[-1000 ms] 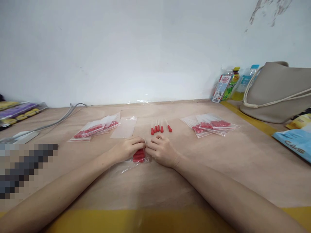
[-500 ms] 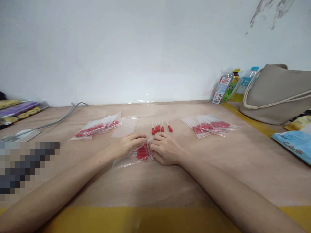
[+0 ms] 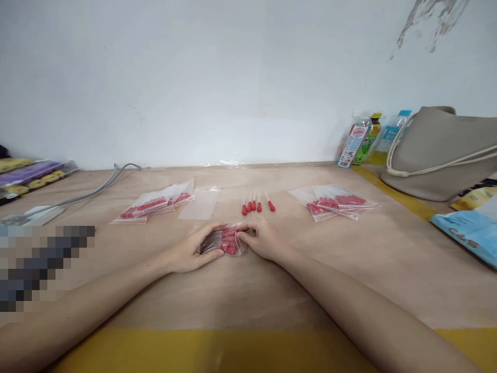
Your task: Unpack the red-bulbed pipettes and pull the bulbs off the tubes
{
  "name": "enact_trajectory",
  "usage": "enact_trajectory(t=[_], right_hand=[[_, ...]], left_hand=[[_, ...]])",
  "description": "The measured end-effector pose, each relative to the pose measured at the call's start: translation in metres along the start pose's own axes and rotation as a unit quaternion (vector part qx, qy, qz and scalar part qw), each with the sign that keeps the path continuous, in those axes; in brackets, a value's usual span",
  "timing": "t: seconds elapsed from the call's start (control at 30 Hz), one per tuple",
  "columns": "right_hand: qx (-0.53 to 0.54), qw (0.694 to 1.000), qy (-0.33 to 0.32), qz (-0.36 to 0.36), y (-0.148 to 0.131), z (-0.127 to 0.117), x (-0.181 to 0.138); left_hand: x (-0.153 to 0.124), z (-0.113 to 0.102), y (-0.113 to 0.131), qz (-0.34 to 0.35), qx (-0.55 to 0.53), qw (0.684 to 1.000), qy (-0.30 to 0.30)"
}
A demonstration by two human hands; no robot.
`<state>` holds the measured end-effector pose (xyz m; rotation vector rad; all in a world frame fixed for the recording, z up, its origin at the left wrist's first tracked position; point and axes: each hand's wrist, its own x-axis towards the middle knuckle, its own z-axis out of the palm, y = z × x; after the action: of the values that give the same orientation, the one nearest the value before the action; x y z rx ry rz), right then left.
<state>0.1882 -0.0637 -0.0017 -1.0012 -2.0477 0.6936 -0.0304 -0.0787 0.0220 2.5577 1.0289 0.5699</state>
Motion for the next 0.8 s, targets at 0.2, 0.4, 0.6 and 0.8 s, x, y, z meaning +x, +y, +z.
enact_trajectory(t=[0.2, 0.4, 0.6, 0.8], right_hand=[[0.054, 0.998, 0.039, 0.007, 0.008, -0.001, 0.001], [0.036, 0.996, 0.083, 0.006, 0.007, 0.003, 0.001], [0.083, 0.992, 0.085, 0.037, 0.008, 0.005, 0.001], [0.116, 0.980, 0.148, 0.072, 0.010, 0.008, 0.002]], left_hand=[[0.013, 0.006, -0.009, 0.041, -0.035, 0.998, 0.017], [0.019, 0.010, -0.015, 0.049, -0.036, 0.997, 0.053], [0.020, 0.009, -0.016, 0.063, -0.039, 0.996, 0.056], [0.022, 0.011, -0.018, 0.061, -0.039, 0.996, 0.061]])
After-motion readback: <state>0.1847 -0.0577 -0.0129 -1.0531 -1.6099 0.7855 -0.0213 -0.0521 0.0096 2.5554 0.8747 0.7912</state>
